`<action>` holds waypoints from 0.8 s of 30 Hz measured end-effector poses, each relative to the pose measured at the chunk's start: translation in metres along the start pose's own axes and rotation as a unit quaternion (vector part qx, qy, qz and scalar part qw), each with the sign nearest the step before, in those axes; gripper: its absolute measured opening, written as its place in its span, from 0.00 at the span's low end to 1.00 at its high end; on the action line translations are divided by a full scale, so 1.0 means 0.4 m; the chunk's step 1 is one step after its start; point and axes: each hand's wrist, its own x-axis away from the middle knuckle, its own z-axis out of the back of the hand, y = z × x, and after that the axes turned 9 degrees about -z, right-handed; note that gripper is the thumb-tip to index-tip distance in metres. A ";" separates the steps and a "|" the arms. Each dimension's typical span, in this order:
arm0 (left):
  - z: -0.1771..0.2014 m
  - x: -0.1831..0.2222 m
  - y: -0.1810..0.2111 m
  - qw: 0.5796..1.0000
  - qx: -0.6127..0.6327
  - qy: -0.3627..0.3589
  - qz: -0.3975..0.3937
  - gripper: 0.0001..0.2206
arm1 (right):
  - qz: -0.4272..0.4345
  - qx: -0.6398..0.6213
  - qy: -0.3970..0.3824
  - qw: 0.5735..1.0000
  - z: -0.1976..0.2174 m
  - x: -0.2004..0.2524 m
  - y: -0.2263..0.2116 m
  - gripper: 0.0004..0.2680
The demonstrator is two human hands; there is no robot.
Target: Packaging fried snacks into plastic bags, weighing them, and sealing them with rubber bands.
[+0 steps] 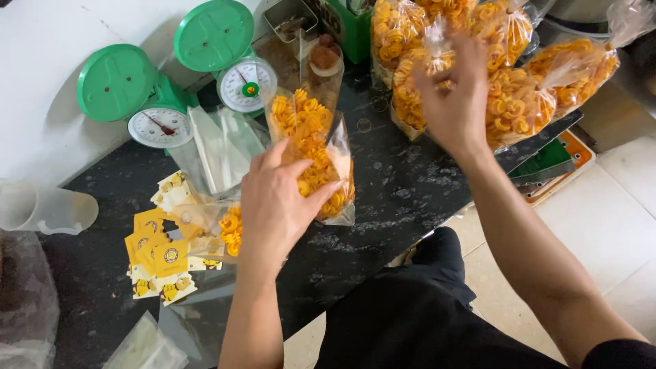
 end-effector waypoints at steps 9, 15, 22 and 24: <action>0.059 -0.060 0.006 0.997 0.049 -0.030 0.053 0.14 | -0.048 0.007 -0.398 0.916 -0.027 0.169 -0.217 0.30; 0.069 -0.066 -0.028 0.998 0.051 0.045 0.002 0.11 | 0.047 0.021 -0.336 0.940 0.036 0.105 -0.231 0.07; 0.078 -0.016 0.051 0.991 0.041 0.117 -0.051 0.09 | 0.125 0.043 -0.274 0.953 0.149 0.050 -0.153 0.04; 0.098 -0.022 0.079 0.987 0.136 0.038 0.071 0.14 | 0.149 -0.009 -0.297 0.943 0.181 0.066 -0.148 0.05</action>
